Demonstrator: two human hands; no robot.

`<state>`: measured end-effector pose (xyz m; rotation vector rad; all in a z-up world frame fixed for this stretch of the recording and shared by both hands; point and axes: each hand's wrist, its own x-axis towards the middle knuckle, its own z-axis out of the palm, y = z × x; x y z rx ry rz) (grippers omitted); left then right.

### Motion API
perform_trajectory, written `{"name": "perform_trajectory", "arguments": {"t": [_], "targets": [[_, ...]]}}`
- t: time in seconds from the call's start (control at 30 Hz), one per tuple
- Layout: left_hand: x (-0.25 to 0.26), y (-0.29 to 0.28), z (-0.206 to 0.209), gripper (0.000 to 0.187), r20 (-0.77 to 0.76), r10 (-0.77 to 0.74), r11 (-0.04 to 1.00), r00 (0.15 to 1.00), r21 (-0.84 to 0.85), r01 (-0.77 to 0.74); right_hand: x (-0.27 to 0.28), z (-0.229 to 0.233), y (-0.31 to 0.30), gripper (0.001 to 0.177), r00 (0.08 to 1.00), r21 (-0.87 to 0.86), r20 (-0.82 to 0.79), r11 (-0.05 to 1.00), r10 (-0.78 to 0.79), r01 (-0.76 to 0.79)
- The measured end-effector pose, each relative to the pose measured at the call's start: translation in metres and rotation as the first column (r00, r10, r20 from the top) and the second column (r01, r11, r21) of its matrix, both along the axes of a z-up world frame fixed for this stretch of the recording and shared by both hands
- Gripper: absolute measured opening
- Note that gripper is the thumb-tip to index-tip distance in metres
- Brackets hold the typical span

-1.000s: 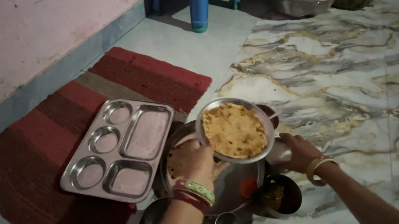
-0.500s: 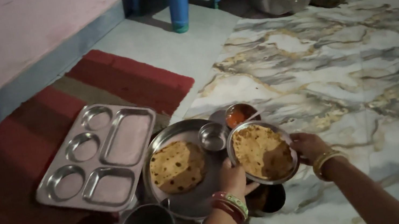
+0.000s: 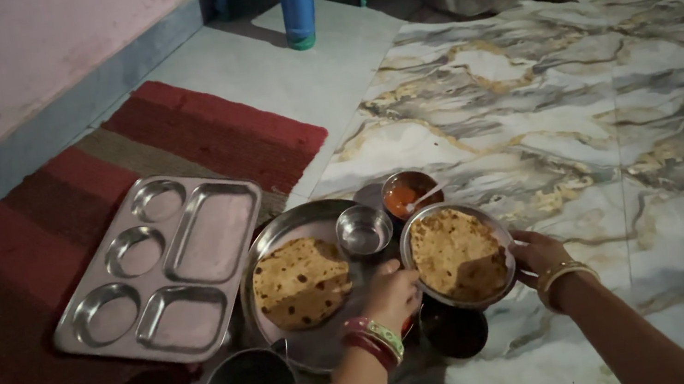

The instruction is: The person retrieves a stainless steel compartmentalized tray from a dish rack and places it on a floor mat. They then arrange flatbreads and small bowls containing food items onto the tray, followed by pouring a dark liquid from a large pot into a cup and placing it on the tray.

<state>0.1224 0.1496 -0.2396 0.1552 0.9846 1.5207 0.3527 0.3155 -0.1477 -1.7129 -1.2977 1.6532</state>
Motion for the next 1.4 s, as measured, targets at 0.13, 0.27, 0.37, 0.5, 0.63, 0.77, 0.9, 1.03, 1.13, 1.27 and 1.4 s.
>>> {"name": "perform_trajectory", "arguments": {"t": [0.13, 0.27, 0.37, 0.5, 0.63, 0.77, 0.9, 1.03, 1.13, 1.27, 1.4], "targets": [[-0.013, -0.028, 0.09, 0.032, -0.032, -0.007, 1.0, 0.999, -0.004, 0.007, 0.012, -0.016, 0.003, 0.036, 0.991, -0.054, -0.121, 0.997, -0.066, 0.059], [-0.042, -0.047, 0.161, 0.041, -0.223, 0.023, 0.988, 0.975, -0.146, -0.056, 0.028, -0.038, -0.025, 0.032, 0.981, -0.134, -0.102, 0.98, -0.165, 0.151], [-0.068, -0.057, 0.185, 0.047, -0.275, 0.04, 0.993, 0.961, -0.098, -0.069, 0.035, -0.04, -0.063, 0.033, 0.999, -0.192, -0.009, 0.981, -0.035, 0.033], [-0.102, -0.072, 0.207, 0.052, -0.305, 0.079, 0.994, 0.949, -0.045, -0.098, 0.021, -0.032, -0.108, 0.037, 0.98, -0.238, 0.101, 0.96, 0.173, -0.145], [-0.122, -0.088, 0.209, 0.053, -0.336, 0.098, 0.992, 0.937, -0.046, -0.12, 0.006, -0.014, -0.124, 0.042, 0.908, -0.149, 0.254, 0.941, 0.333, -0.304], [-0.129, -0.109, 0.222, 0.052, -0.305, 0.137, 0.984, 0.942, -0.07, -0.166, 0.009, -0.027, -0.127, 0.041, 0.873, -0.14, 0.298, 0.922, 0.386, -0.36], [-0.13, -0.129, 0.236, 0.052, -0.278, 0.164, 0.983, 0.947, -0.035, -0.181, 0.022, -0.05, -0.126, 0.04, 0.925, -0.212, 0.127, 0.921, 0.359, -0.328], [-0.132, -0.138, 0.247, 0.052, -0.299, 0.174, 0.982, 0.938, -0.018, -0.188, 0.021, -0.027, -0.134, 0.038, 0.916, -0.277, 0.053, 0.887, 0.399, -0.37], [-0.129, -0.139, 0.25, 0.05, -0.317, 0.175, 0.979, 0.932, -0.049, -0.2, 0.022, -0.009, -0.131, 0.035, 0.88, -0.3, 0.074, 0.852, 0.469, -0.429], [-0.119, -0.143, 0.248, 0.045, -0.328, 0.161, 0.972, 0.931, -0.112, -0.207, 0.023, -0.06, -0.075, 0.029, 0.666, 0.083, 0.082, 0.661, 0.741, -0.746], [-0.114, -0.141, 0.222, 0.043, -0.36, 0.132, 0.978, 0.924, -0.106, -0.181, -0.011, 0.003, -0.047, 0.025, 0.396, 0.434, 0.211, 0.277, 0.894, -0.857]]}}
